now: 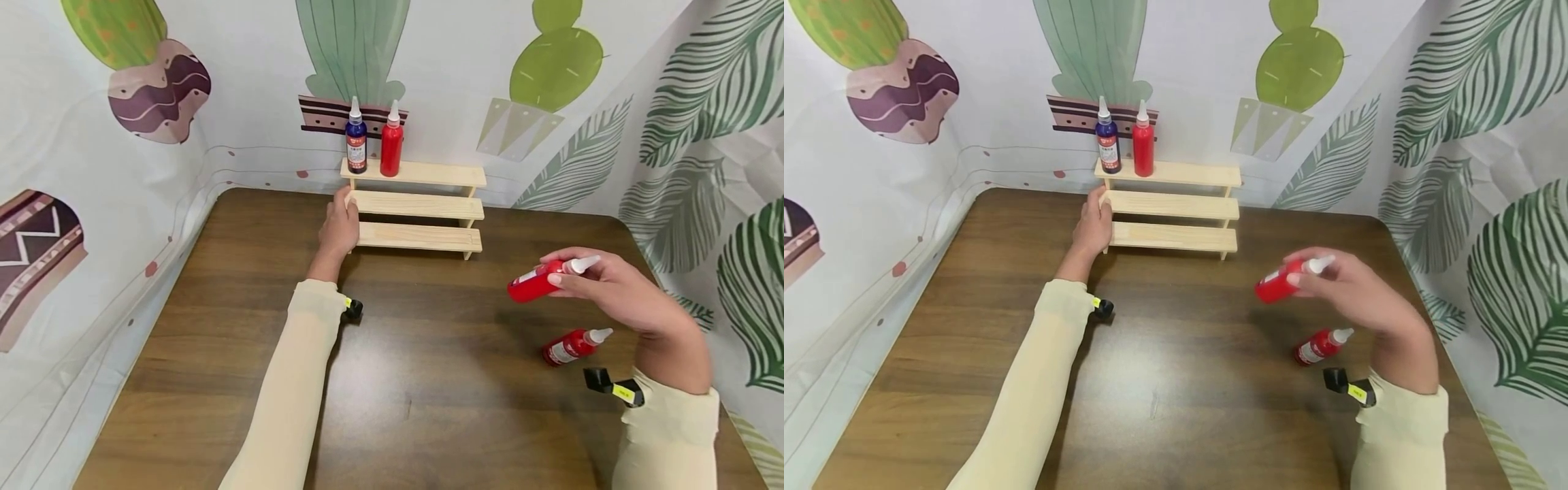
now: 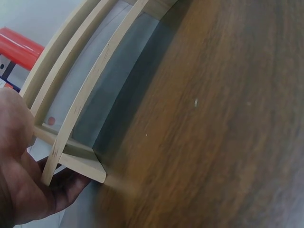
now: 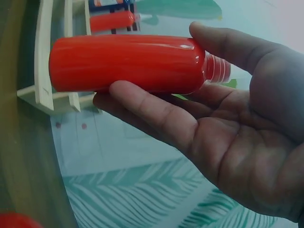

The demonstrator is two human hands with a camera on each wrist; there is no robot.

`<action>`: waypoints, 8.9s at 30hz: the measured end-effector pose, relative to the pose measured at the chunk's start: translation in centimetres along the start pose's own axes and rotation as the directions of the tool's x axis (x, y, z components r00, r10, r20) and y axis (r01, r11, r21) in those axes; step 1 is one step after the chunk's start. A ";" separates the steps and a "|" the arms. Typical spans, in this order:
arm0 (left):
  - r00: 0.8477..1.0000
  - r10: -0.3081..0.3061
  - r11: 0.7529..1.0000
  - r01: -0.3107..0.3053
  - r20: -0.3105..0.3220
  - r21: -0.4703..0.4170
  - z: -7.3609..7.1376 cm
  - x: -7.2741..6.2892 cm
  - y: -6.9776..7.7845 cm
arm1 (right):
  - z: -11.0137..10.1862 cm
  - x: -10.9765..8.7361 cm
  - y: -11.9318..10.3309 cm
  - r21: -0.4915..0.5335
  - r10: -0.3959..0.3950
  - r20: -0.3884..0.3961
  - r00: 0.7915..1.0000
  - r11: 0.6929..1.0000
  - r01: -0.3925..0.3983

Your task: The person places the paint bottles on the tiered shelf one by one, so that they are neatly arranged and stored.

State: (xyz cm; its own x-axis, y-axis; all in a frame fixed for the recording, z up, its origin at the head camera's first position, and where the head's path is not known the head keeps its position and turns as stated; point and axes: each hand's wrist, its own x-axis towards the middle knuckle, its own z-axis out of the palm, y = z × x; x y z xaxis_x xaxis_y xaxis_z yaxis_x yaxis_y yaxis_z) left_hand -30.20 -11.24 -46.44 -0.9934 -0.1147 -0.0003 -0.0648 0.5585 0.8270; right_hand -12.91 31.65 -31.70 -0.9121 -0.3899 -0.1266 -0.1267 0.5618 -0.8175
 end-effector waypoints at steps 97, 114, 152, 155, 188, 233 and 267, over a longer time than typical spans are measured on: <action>0.987 0.103 0.960 -0.067 -0.120 0.273 0.7 -0.3 1.1 | 10.2 9.3 -2.5 0.307 0.094 -0.333 0.938 0.952 0.014; 0.971 0.239 0.859 -0.200 -0.024 0.472 0.4 -0.8 2.3 | 10.7 10.2 -3.0 0.351 0.081 -0.327 0.941 0.935 0.041; 0.908 0.361 0.635 -0.407 0.212 0.657 -0.8 -2.0 1.6 | 11.2 12.3 -3.8 0.405 0.108 -0.400 0.910 0.911 0.070; 0.910 0.356 0.645 -0.403 0.211 0.649 -0.8 -2.0 1.7 | 11.2 12.8 -4.1 0.420 0.111 -0.412 0.905 0.904 0.080; 0.923 0.337 0.678 -0.376 0.188 0.631 -1.3 -2.2 3.3 | 11.5 18.1 -5.0 0.630 0.129 -0.553 0.823 0.711 0.312; 0.935 0.292 0.769 -0.355 0.201 0.532 -1.2 -1.6 2.8 | 9.5 23.0 -4.5 0.549 0.134 -0.647 0.751 0.765 0.337; 0.944 0.237 0.765 -0.328 0.231 0.555 -1.2 -1.6 3.2 | 8.7 25.7 -5.6 0.309 0.009 -0.647 0.763 0.917 0.251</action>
State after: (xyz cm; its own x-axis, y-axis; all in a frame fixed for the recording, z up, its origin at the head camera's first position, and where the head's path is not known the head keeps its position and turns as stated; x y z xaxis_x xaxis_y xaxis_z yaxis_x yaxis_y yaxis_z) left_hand -28.67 -10.24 -43.14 -0.9746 0.2137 0.0663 0.2236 0.9204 0.3206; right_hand -32.24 12.13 -35.33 -0.9489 0.1799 0.2592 -0.2246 0.1917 -0.9554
